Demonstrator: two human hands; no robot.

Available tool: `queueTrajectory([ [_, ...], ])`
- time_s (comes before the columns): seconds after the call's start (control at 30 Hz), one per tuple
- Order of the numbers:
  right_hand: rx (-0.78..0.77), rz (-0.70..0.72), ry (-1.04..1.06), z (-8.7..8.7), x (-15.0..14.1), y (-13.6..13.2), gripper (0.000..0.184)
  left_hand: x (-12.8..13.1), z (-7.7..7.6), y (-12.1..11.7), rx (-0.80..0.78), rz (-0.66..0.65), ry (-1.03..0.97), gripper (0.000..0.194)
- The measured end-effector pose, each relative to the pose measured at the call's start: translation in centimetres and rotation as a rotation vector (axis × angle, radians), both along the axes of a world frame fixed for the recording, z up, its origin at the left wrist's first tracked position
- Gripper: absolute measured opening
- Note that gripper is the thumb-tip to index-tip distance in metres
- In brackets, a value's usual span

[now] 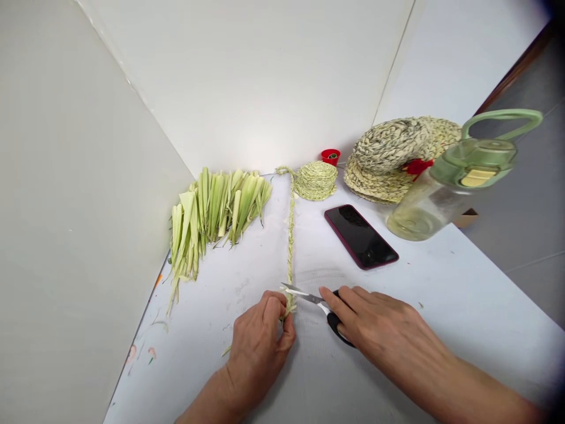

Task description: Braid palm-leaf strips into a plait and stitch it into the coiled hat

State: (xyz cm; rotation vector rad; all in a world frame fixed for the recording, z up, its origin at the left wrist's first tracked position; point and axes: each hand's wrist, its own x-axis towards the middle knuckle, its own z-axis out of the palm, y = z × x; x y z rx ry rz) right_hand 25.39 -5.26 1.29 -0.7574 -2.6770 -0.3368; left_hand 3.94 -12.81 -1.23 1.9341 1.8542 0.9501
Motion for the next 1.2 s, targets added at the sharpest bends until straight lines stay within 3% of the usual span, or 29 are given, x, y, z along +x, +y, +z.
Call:
queueTrajectory([
  [0.23,-0.022,-0.03,0.026,0.1,0.3,0.6,0.038,0.1,-0.4,0.1,0.166,-0.053,0.274,0.019],
  [0.43,-0.165,-0.033,-0.027,-0.6,0.7,0.8,0.038,0.1,-0.6,0.2,0.157,-0.048,0.374,0.02],
  [0.6,-0.261,-0.028,0.01,-1.7,1.9,1.1,0.043,0.1,-0.5,0.3,0.158,-0.046,0.362,0.022],
  [0.93,-0.385,0.0,0.006,1.3,2.0,1.0,0.04,0.0,0.1,0.0,0.227,-0.022,0.288,0.019],
  [1.2,-0.503,-0.008,-0.03,0.4,1.8,0.4,0.045,-0.1,0.2,-0.2,0.223,-0.007,0.146,0.017],
])
